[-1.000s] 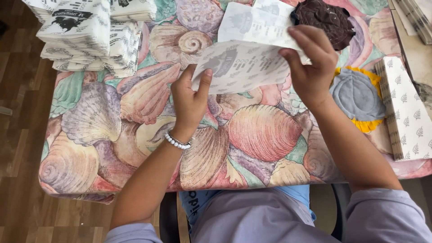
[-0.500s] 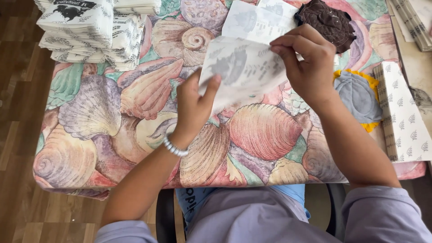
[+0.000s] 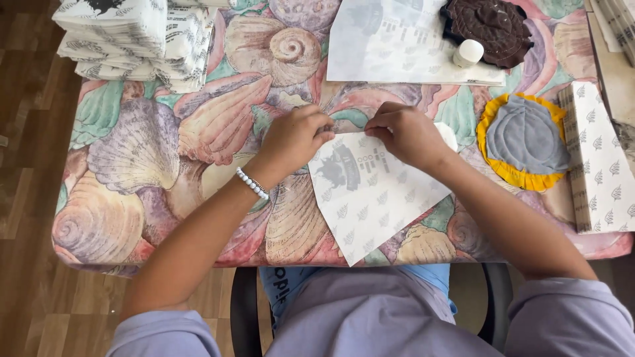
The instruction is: Folding printed paper sheets into specific shapes for food packaging or service.
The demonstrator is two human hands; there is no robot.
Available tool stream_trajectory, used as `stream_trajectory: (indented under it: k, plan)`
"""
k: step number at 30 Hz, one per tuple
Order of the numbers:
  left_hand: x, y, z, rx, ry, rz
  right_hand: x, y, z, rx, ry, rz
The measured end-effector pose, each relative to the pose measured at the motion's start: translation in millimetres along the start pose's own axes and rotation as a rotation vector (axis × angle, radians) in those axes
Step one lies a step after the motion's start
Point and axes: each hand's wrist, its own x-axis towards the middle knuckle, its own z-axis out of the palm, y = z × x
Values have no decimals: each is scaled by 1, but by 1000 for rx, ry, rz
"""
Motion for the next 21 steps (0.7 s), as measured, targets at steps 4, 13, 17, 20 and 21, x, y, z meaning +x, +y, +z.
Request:
stream_trajectory:
  k: [4, 13, 17, 20, 21]
  plan:
    - [5, -12, 6, 31, -116, -44, -5, -1, 3, -32, -7, 51]
    - [5, -15, -9, 34, -211, 32, -19, 9, 13, -25, -40, 64]
    - [-2, -18, -1, 34, -173, 55, -19, -5, -5, -97, -74, -35]
    - [-9, -22, 2, -77, -90, 67, -18, -13, -17, -174, -126, -115]
    - [-11, -23, 3, -87, -67, 92, -18, -12, -16, -195, -138, -138]
